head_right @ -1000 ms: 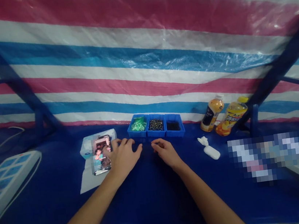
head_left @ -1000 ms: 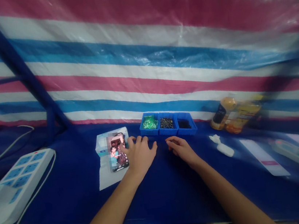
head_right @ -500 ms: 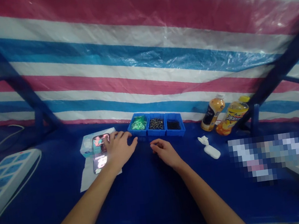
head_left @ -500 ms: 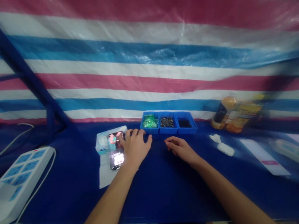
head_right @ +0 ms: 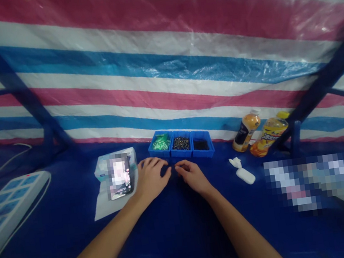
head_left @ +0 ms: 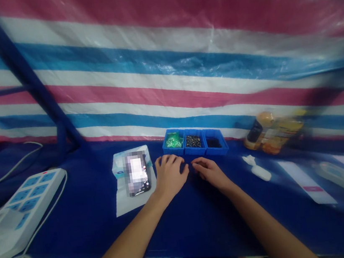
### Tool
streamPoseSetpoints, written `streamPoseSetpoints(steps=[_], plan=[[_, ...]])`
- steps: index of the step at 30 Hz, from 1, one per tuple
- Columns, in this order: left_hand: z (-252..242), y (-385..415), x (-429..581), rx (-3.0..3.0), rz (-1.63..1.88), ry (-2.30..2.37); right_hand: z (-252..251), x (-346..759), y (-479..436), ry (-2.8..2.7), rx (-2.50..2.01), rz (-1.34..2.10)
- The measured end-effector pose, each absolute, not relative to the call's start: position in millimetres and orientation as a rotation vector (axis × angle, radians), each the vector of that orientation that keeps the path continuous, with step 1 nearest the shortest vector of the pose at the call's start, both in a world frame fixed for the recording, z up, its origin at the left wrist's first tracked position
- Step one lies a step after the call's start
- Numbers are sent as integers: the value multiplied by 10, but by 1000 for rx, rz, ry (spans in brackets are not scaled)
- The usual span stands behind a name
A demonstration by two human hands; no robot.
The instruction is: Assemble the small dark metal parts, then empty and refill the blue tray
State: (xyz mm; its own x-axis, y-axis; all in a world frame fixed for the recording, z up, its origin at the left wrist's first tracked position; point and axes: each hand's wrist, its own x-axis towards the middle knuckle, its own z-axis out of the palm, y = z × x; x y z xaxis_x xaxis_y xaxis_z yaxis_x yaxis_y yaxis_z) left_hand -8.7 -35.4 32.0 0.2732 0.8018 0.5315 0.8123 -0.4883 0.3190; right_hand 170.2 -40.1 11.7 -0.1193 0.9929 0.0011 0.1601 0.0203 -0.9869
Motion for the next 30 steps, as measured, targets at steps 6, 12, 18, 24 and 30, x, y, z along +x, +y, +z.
streamPoseSetpoints(steps=[6,12,18,24,30], plan=[[334,-330,-130,-2335,-1031,-1721,76,1708,-390,-1445,-1286,1187],[282,-322,-111,-2452,-935,-1650,51,1744,-348,-1574,-1402,653],[141,-265,-70,-2388,-855,-1686,70,1749,-135,-1719,-1643,376],[64,-180,-77,-2436,-715,-1689,25,1770,33,-1730,-1656,295],[70,-165,-85,-2448,-676,-1701,3,1818,20,-1647,-1606,286]])
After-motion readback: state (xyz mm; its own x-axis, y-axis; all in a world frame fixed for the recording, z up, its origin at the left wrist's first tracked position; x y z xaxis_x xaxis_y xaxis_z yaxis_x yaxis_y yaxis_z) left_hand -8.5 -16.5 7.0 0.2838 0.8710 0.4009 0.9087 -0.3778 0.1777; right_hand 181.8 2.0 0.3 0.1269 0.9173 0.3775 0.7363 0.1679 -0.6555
